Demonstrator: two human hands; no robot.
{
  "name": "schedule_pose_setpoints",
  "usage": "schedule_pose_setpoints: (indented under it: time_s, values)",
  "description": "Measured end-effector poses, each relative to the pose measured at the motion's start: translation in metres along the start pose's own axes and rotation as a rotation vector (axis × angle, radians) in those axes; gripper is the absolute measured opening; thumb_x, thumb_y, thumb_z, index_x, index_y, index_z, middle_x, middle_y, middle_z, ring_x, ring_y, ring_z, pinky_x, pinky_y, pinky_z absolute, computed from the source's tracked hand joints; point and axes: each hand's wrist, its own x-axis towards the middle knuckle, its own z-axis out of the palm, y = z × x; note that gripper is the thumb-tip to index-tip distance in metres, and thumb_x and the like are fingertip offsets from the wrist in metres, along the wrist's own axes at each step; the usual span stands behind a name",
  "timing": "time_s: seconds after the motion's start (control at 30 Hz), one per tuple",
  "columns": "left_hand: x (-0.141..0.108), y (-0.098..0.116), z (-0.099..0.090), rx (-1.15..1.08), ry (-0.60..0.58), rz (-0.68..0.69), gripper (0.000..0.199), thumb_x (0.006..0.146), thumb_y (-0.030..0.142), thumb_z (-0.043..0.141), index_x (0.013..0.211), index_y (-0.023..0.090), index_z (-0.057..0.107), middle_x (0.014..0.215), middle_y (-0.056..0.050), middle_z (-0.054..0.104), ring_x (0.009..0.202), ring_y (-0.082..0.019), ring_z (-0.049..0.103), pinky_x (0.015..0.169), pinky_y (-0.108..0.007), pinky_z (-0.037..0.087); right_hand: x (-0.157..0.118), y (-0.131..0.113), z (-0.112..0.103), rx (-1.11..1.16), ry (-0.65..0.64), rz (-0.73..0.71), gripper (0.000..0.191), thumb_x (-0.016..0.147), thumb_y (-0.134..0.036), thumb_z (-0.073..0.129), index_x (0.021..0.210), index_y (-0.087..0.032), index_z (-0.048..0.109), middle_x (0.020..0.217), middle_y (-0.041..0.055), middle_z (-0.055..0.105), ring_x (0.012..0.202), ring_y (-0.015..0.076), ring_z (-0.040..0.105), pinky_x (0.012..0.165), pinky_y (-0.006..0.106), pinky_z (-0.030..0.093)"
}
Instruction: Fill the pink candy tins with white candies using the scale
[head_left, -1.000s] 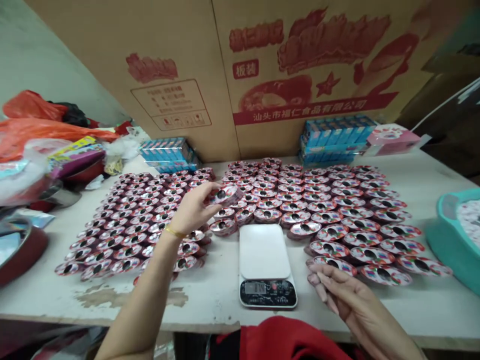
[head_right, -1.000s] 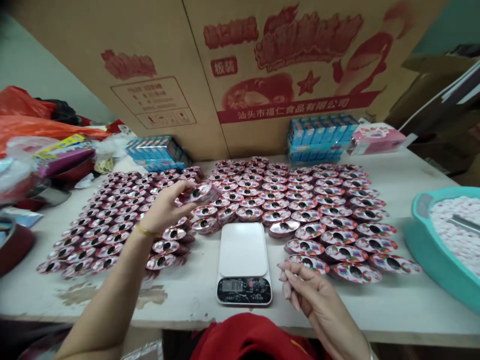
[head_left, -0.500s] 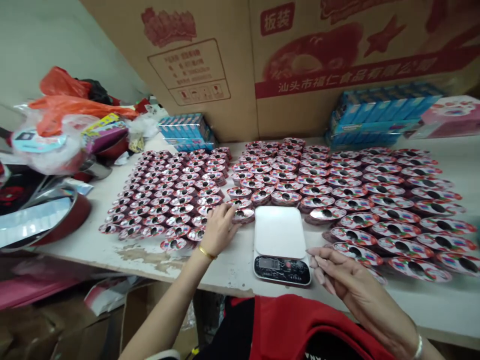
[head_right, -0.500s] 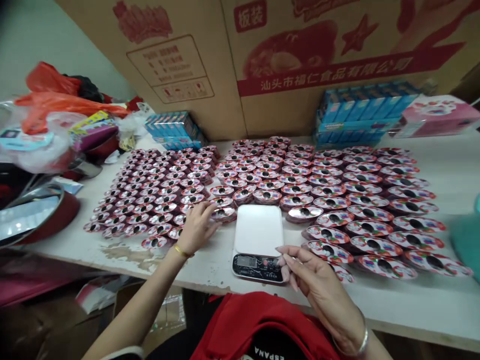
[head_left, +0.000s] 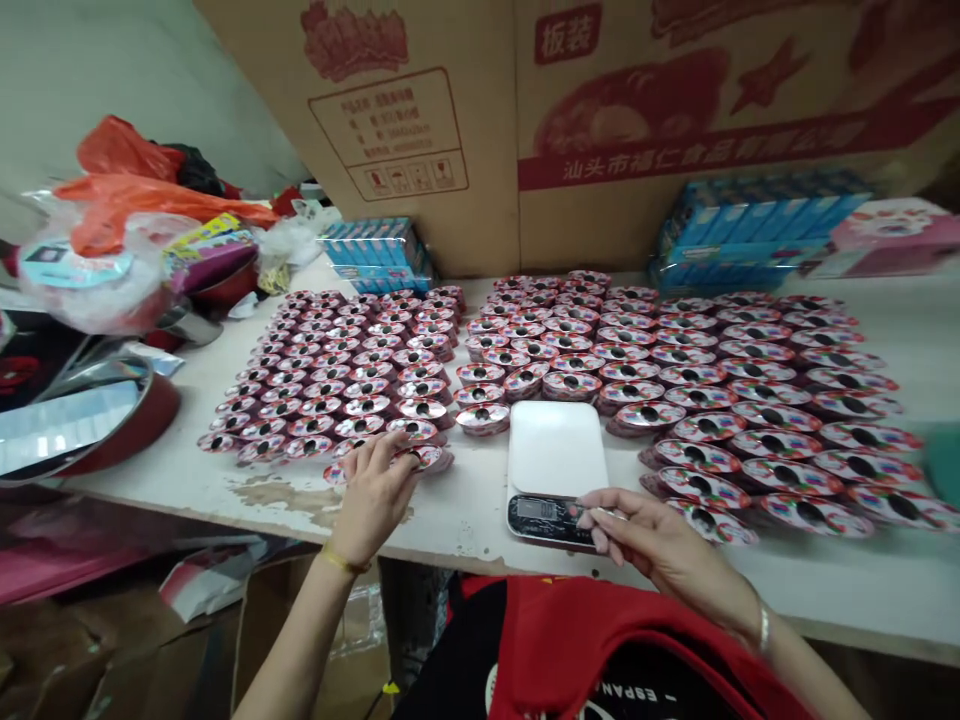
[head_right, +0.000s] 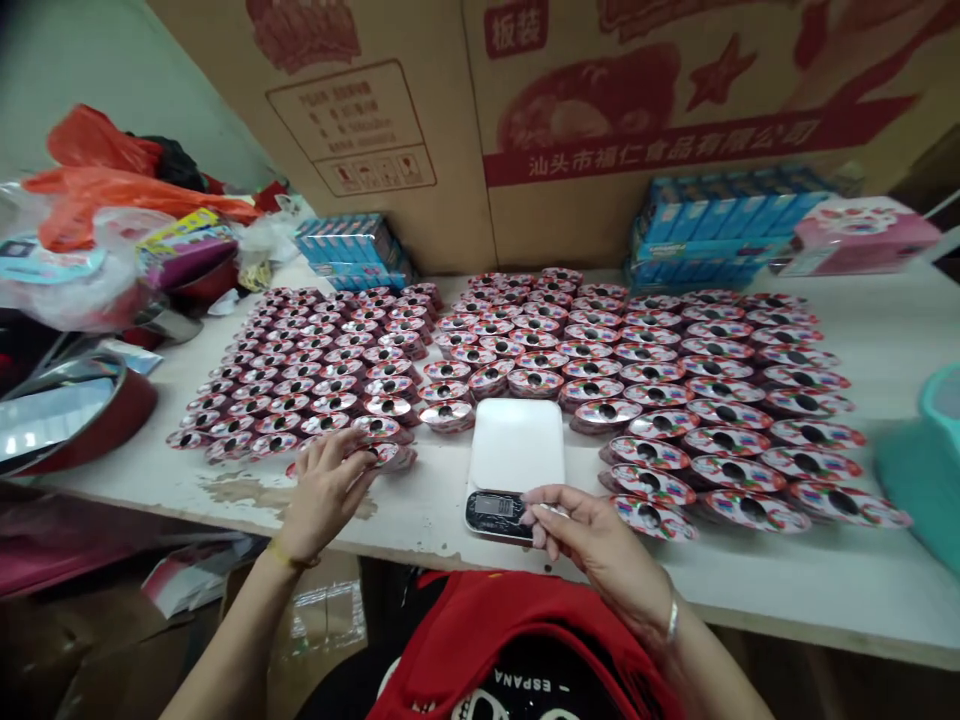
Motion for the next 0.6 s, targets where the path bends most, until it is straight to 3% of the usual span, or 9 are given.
schedule_pose_setpoints:
  time_s: [0.17,0.33,0.47,0.6]
  values:
    - [0.046,0.058,-0.015,-0.347,0.017,0.175,0.011,0.092,0.026,0.049,0.097,0.021,0.057,0.115,-0.008,0.058,0.106,-0.020,0.053,0.088,-0.036,0.039,0.001,0.004,-0.008,-0.174,0.034,-0.084,0.037,0.068,-0.044,0.076,0.087,-0.012,0.069,0.068,0.0027,0.064,0.057,0.0091,0.051,0.059,0.024,0.040]
    - [0.097,0.112,0.015,-0.469,-0.051,0.343,0.019,0.090,0.025,0.050,0.107,0.019,0.053,0.108,-0.008,0.062,0.102,-0.021,0.056,0.083,-0.035,0.039,-0.001,-0.007,-0.016,-0.297,0.115,-0.170,0.039,0.070,-0.046,0.072,0.090,-0.014,0.064,0.064,0.0013,0.064,0.055,0.0111,0.053,0.059,0.026,0.042]
    - [0.115,0.124,0.031,-0.480,-0.073,0.366,0.028,0.090,0.033,0.051,0.114,0.018,0.050,0.110,-0.009,0.062,0.104,-0.023,0.056,0.086,-0.036,0.038,0.002,-0.024,-0.017,-0.386,0.171,-0.260,0.035,0.072,-0.044,0.067,0.091,-0.014,0.063,0.061,0.0006,0.063,0.054,0.0112,0.053,0.056,0.026,0.043]
    - [0.108,0.109,0.029,-0.512,0.011,0.326,0.048,0.087,0.042,0.057,0.127,0.019,0.044,0.124,-0.011,0.057,0.116,-0.024,0.051,0.096,-0.039,0.035,0.018,-0.037,-0.009,-0.490,0.167,-0.365,0.025,0.079,-0.035,0.061,0.093,-0.014,0.063,0.063,0.0003,0.062,0.055,0.0116,0.054,0.057,0.026,0.044]
